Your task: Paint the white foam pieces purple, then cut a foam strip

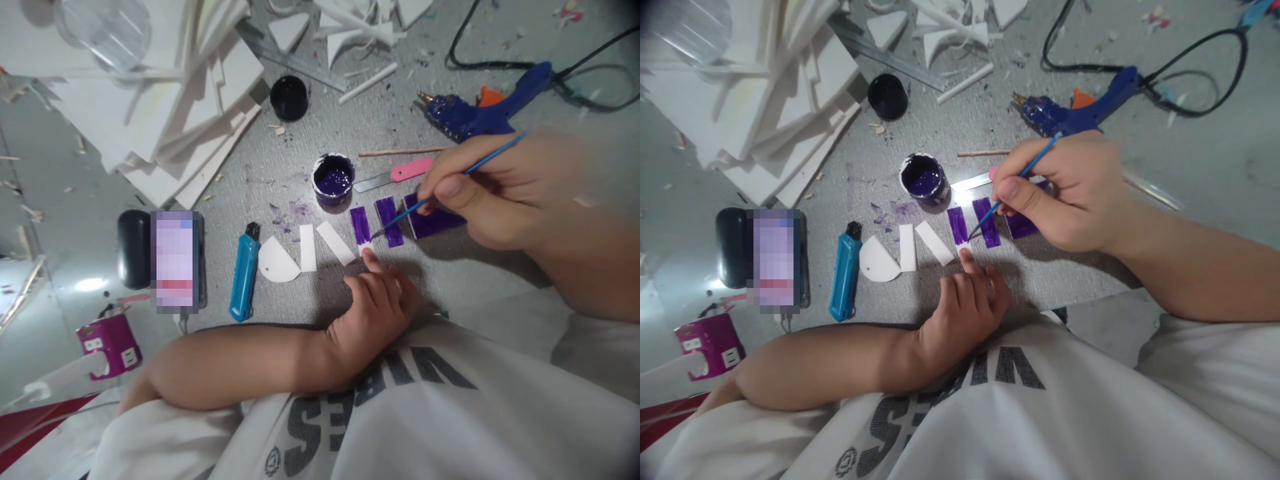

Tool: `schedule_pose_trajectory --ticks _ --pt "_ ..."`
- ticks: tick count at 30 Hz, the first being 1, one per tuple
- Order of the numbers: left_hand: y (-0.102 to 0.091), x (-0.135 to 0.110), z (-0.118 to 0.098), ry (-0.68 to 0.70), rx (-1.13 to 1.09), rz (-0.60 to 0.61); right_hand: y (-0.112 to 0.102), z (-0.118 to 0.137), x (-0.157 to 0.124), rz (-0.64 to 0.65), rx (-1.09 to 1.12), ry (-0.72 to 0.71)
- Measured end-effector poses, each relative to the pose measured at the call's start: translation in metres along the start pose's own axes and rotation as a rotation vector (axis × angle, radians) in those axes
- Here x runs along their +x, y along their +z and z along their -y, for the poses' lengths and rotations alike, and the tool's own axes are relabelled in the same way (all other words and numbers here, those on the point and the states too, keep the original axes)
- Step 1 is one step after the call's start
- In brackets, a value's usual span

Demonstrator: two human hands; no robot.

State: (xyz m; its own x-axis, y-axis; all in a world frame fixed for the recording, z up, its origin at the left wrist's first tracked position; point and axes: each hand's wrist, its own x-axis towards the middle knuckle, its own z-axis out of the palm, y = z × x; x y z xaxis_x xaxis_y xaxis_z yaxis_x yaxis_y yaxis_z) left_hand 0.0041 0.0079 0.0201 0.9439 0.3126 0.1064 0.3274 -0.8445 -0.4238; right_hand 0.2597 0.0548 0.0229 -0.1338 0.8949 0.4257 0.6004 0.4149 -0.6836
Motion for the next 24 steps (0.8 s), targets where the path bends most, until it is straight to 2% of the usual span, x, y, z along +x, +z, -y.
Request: schedule_pose_trajectory --ticks 4,7,10,12,18,20,22,24 --pt "0.0004 -0.0008 0.0001 -0.003 -0.017 0.004 0.0084 -0.0055 -0.0071 -0.123 -0.091 0.005" --pt "0.0012 -0.0015 -0.0005 0.018 -0.046 0.020 0.0081 -0.0009 -0.0078 -0.206 -0.076 0.006" --pt "0.0015 -0.0017 -0.0012 0.011 -0.041 0.019 0.0044 0.0037 -0.0042 -0.057 -0.035 0.072" --pt "0.0014 -0.0015 -0.0014 -0.003 -0.031 0.012 0.0044 0.0029 -0.0027 0.019 0.009 -0.019" --pt "0.0004 -0.0015 -0.0004 0.020 -0.052 0.031 0.0080 -0.0021 -0.0067 -0.204 -0.090 -0.038" --pt "0.0009 -0.0018 -0.0010 0.015 -0.048 0.030 0.0053 0.0004 -0.0068 -0.155 -0.085 0.037" --pt "0.0016 -0.0019 -0.0020 0.006 -0.035 0.017 0.0034 0.0021 -0.0061 -0.010 -0.081 0.144" --pt "0.0021 -0.0017 -0.0028 -0.005 -0.028 0.004 0.0042 0.0017 -0.0061 -0.041 0.004 0.024"
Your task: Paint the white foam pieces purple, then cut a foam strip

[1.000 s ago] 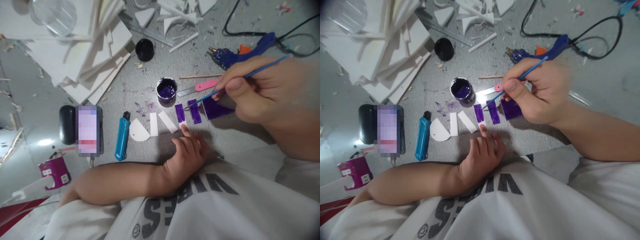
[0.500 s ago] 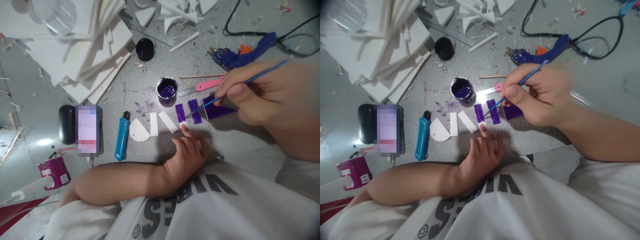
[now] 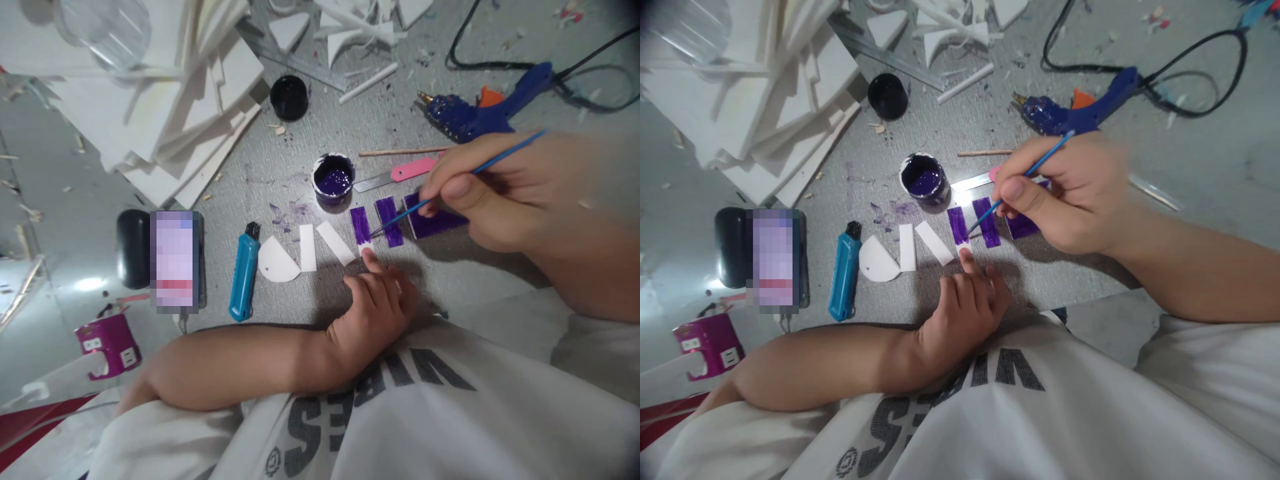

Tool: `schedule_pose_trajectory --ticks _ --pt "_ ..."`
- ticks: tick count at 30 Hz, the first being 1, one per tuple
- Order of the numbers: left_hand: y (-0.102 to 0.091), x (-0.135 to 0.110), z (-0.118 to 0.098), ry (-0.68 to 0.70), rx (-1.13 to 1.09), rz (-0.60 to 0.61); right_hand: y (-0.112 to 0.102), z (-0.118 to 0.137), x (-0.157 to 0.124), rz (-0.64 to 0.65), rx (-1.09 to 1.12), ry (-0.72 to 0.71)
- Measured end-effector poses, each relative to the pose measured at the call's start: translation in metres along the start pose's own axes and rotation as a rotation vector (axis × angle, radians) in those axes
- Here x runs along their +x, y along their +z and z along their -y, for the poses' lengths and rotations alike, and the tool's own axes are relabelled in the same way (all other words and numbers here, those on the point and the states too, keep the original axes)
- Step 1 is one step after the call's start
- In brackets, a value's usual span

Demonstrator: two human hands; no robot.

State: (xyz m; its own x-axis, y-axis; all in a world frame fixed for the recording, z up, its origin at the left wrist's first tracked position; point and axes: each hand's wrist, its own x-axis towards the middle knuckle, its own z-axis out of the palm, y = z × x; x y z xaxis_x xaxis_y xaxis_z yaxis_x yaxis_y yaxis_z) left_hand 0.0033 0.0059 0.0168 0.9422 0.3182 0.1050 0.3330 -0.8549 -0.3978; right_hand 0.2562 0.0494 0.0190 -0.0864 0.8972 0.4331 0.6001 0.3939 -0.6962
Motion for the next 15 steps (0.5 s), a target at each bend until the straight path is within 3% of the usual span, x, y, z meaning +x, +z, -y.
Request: schedule_pose_trajectory --ticks 3,6,11,15 --pt "0.000 0.001 0.000 -0.009 0.015 -0.015 0.003 -0.001 -0.001 0.002 0.007 -0.049" --pt "-0.001 0.002 0.001 0.000 0.041 -0.032 0.004 0.001 -0.002 -0.026 -0.070 0.016" --pt "0.000 0.000 0.000 0.006 0.029 -0.013 0.007 -0.004 -0.001 0.037 0.064 0.000" --pt "-0.001 -0.004 0.000 0.018 0.012 -0.003 0.017 -0.006 0.001 -0.203 0.039 0.042"
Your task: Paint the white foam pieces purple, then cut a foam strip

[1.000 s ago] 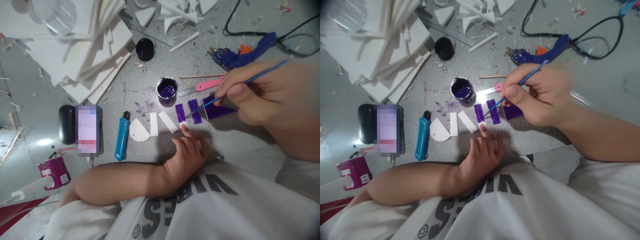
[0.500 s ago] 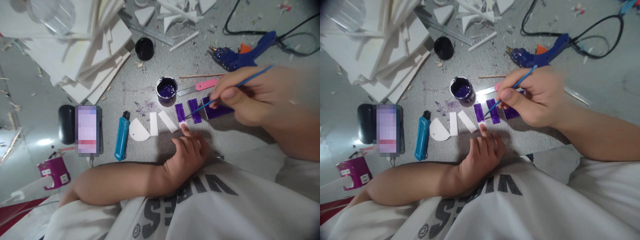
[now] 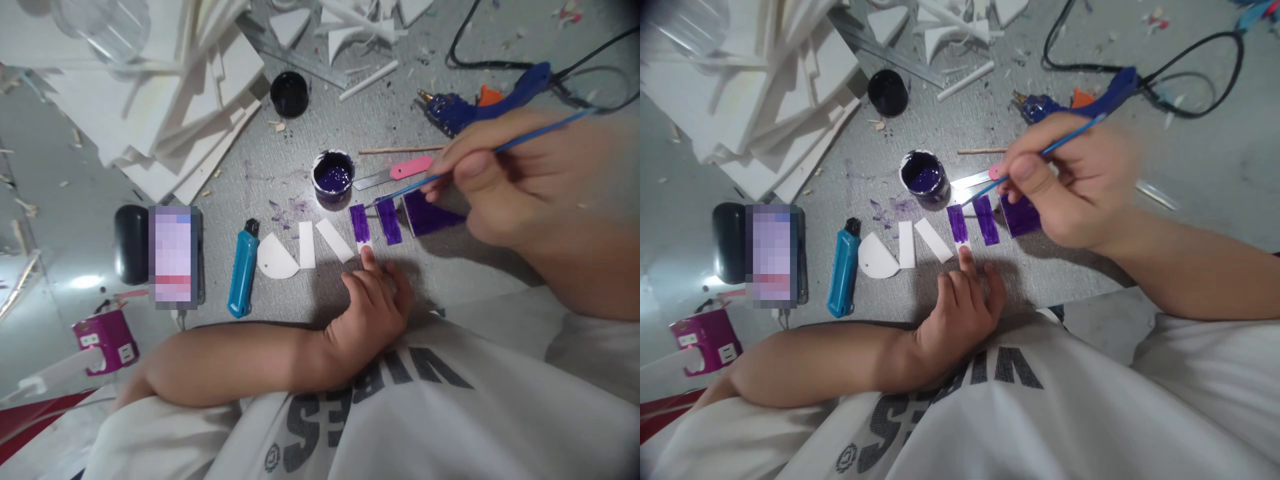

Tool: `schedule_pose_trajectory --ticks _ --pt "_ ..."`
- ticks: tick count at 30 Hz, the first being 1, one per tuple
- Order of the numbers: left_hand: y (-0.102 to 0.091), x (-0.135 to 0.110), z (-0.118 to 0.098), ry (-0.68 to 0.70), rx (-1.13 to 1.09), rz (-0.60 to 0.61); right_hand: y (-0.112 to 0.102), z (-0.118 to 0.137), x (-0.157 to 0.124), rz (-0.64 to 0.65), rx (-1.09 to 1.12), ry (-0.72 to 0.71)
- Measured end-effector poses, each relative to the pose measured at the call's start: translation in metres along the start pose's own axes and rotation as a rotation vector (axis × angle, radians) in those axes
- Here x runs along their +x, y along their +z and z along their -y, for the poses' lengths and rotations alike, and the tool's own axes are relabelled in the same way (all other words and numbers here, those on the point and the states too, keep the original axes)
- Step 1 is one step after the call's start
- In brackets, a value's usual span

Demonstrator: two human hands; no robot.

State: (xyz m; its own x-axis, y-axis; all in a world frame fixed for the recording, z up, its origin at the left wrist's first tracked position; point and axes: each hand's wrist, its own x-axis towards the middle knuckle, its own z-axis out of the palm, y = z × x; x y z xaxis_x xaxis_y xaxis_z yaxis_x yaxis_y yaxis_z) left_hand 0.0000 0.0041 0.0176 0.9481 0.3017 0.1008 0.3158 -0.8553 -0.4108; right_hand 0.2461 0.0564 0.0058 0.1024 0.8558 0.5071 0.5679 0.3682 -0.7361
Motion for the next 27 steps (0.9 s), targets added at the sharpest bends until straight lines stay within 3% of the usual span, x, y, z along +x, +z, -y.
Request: schedule_pose_trajectory --ticks 3,5,14,19,23,27 --pt "-0.002 -0.002 0.000 -0.014 -0.004 0.024 0.007 0.003 0.005 -0.216 0.064 -0.013" --pt "-0.003 -0.003 0.000 -0.026 0.000 0.032 0.010 0.005 0.009 -0.246 0.126 -0.014" --pt "0.002 -0.005 -0.006 -0.051 -0.104 0.028 0.015 -0.011 0.015 -0.203 0.465 -0.003" --pt "0.001 0.009 0.014 -0.059 -0.328 -0.011 0.021 -0.016 0.013 -0.157 0.446 0.021" --pt "0.008 0.017 0.046 -0.281 -0.405 0.034 0.023 -0.020 0.011 -0.166 0.380 -0.026" --pt "0.030 0.010 0.069 -0.546 -0.504 0.075 0.026 -0.020 0.010 -0.102 0.317 -0.022"
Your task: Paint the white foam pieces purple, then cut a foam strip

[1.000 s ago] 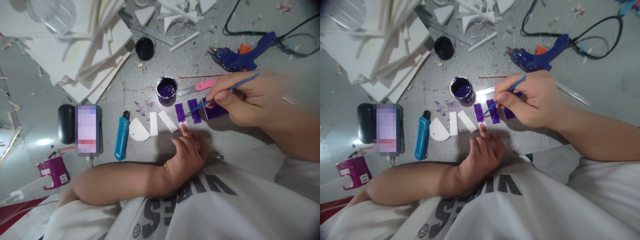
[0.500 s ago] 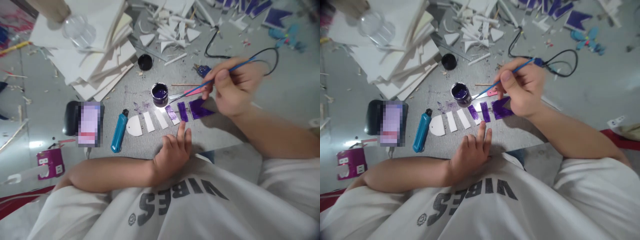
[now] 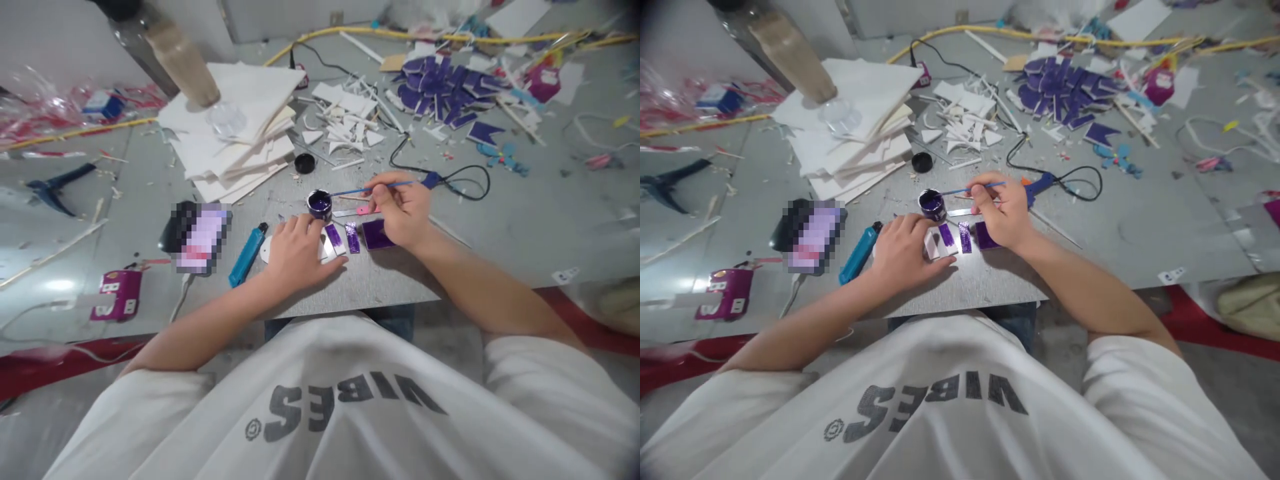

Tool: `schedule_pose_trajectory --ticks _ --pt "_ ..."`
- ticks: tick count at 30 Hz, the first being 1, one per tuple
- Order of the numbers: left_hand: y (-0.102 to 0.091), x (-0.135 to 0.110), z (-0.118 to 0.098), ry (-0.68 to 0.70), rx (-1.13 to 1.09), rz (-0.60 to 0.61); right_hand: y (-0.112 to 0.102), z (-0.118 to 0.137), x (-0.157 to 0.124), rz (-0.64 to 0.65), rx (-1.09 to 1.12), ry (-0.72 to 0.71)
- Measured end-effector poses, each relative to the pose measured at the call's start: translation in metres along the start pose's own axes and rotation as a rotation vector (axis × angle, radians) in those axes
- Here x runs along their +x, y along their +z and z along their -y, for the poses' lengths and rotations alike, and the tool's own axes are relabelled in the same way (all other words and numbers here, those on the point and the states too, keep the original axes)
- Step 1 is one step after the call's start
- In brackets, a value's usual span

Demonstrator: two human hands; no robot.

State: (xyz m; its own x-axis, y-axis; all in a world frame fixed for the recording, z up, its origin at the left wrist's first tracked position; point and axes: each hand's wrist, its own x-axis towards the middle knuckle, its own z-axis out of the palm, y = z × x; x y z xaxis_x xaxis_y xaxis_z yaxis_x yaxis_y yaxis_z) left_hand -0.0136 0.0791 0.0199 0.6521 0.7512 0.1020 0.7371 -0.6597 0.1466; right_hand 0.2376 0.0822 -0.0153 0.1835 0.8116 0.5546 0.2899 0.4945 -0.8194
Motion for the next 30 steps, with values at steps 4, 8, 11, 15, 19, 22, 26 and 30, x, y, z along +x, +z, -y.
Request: schedule_pose_trajectory --ticks 4,8,11,15,19,22,26,30 --pt "0.015 0.001 0.014 -0.062 -0.112 0.051 0.007 0.004 0.000 0.115 -0.144 -0.029" --pt "0.024 0.004 0.014 -0.041 -0.114 0.056 0.015 0.009 0.001 0.149 -0.297 -0.097" --pt "0.028 0.005 0.014 -0.046 -0.124 0.043 0.016 0.009 0.000 0.158 -0.305 -0.093" --pt "0.032 0.005 0.014 -0.048 -0.153 0.018 0.015 0.005 -0.001 0.129 -0.307 -0.084" --pt "0.034 0.004 0.012 -0.036 -0.164 0.008 0.016 0.005 -0.001 0.131 -0.288 -0.079" --pt "0.034 0.004 0.010 -0.044 -0.182 0.006 0.017 0.006 -0.002 0.077 -0.238 -0.057" --pt "0.032 0.004 0.010 -0.045 -0.187 0.012 0.011 0.006 -0.001 0.010 -0.194 -0.004" --pt "0.031 0.003 0.010 -0.042 -0.201 0.011 -0.001 0.005 0.002 -0.065 -0.113 -0.027"
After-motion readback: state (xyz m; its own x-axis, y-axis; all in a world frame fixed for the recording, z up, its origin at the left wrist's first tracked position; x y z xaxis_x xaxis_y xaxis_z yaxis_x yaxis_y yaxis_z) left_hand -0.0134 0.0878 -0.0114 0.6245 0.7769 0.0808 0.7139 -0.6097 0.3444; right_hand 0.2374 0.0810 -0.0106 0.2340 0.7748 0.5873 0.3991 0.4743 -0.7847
